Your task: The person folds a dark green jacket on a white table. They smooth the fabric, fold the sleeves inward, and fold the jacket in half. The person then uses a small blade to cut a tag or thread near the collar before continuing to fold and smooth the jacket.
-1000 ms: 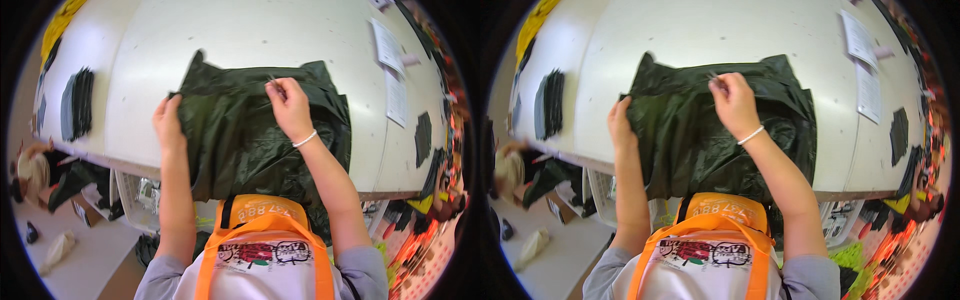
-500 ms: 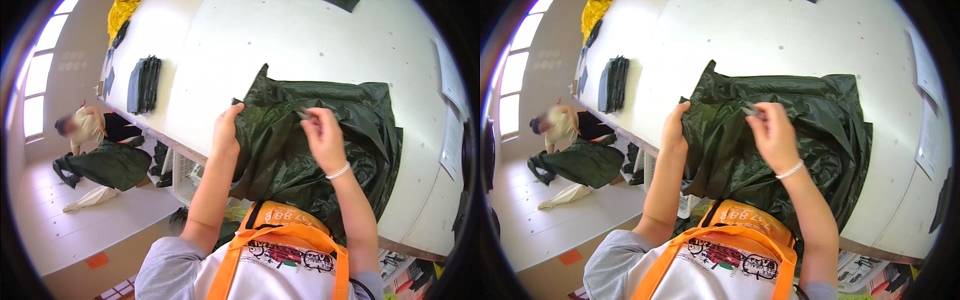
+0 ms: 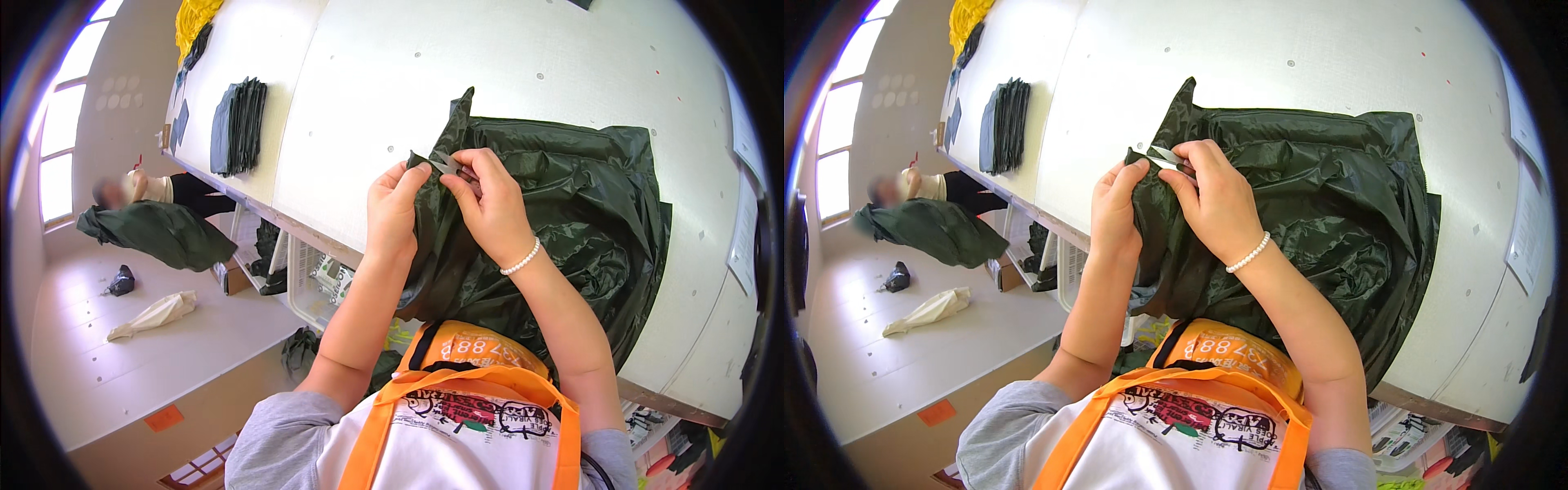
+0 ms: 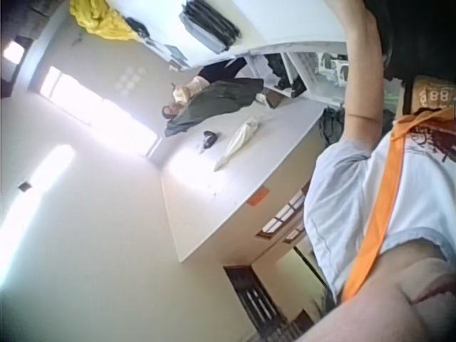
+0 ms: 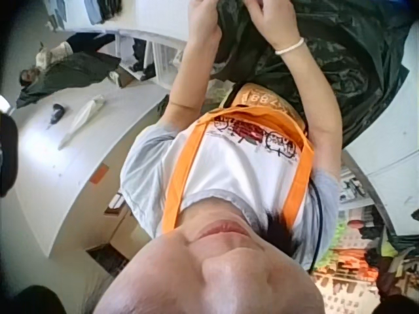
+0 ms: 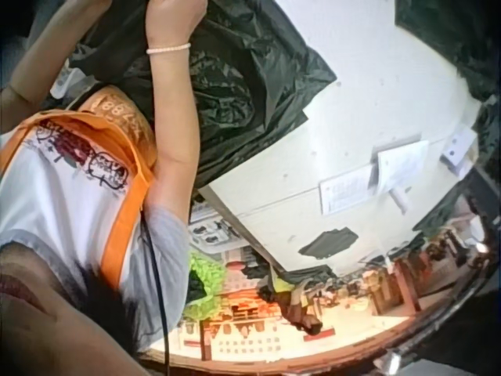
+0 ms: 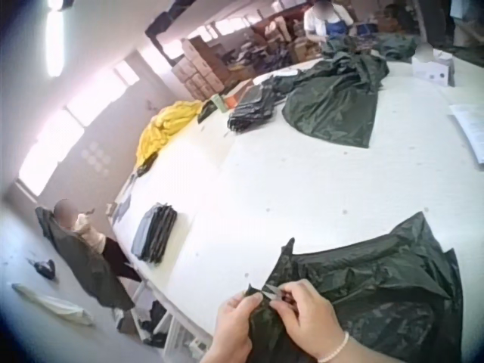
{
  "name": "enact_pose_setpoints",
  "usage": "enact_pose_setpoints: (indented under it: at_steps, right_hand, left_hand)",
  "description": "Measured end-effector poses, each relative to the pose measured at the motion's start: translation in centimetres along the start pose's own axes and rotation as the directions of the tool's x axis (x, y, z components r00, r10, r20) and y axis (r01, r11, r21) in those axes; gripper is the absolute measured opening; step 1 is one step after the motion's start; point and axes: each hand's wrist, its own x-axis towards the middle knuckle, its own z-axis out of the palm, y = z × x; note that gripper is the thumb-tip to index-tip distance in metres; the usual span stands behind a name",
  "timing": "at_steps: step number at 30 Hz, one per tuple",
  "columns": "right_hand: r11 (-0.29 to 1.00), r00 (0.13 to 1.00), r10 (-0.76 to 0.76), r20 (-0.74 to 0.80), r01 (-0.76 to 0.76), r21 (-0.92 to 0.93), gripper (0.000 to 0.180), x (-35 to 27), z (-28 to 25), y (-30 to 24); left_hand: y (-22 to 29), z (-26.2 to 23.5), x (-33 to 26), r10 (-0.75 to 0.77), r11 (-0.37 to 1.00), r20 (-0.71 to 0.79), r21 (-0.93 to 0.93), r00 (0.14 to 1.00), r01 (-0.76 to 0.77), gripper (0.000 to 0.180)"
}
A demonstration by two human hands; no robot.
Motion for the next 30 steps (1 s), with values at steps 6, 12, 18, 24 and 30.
enact_pose_setpoints:
  at_steps: [6,12,18,24,30]
  right_hand:
    - [0.995,1.000,0.028,-0.011,-0.027,0.099,0.021,0.2,0.1,0.2]
    - [0.997,1.000,0.024,-0.011,-0.023,0.072,0.021,0.2,-0.2,0.4]
    - [0.991,0.998,0.042,-0.036,-0.037,0.131,0.021,-0.2,-0.4,0.5]
    - [0.996,0.999,0.019,-0.030,-0.017,0.082,0.021,-0.1,-0.2,0.5]
    - [0.984,0.995,0.086,-0.043,-0.078,0.163,0.019,-0.1,-0.4,0.5]
  left_hand:
    - [0.0,0.2,0.2,0.031,0.998,-0.008,0.057,0.999,-0.030,0.009]
    - [-0.2,0.4,0.0,0.057,0.996,-0.019,0.076,0.998,-0.055,0.009]
    - [-0.4,0.6,0.2,0.066,0.996,-0.006,0.057,0.998,-0.065,0.009]
    - [-0.5,0.5,0.3,0.085,0.992,-0.014,0.097,0.996,-0.084,0.009]
    - [-0.7,0.6,0.5,0.075,0.993,-0.022,0.097,0.997,-0.072,0.009]
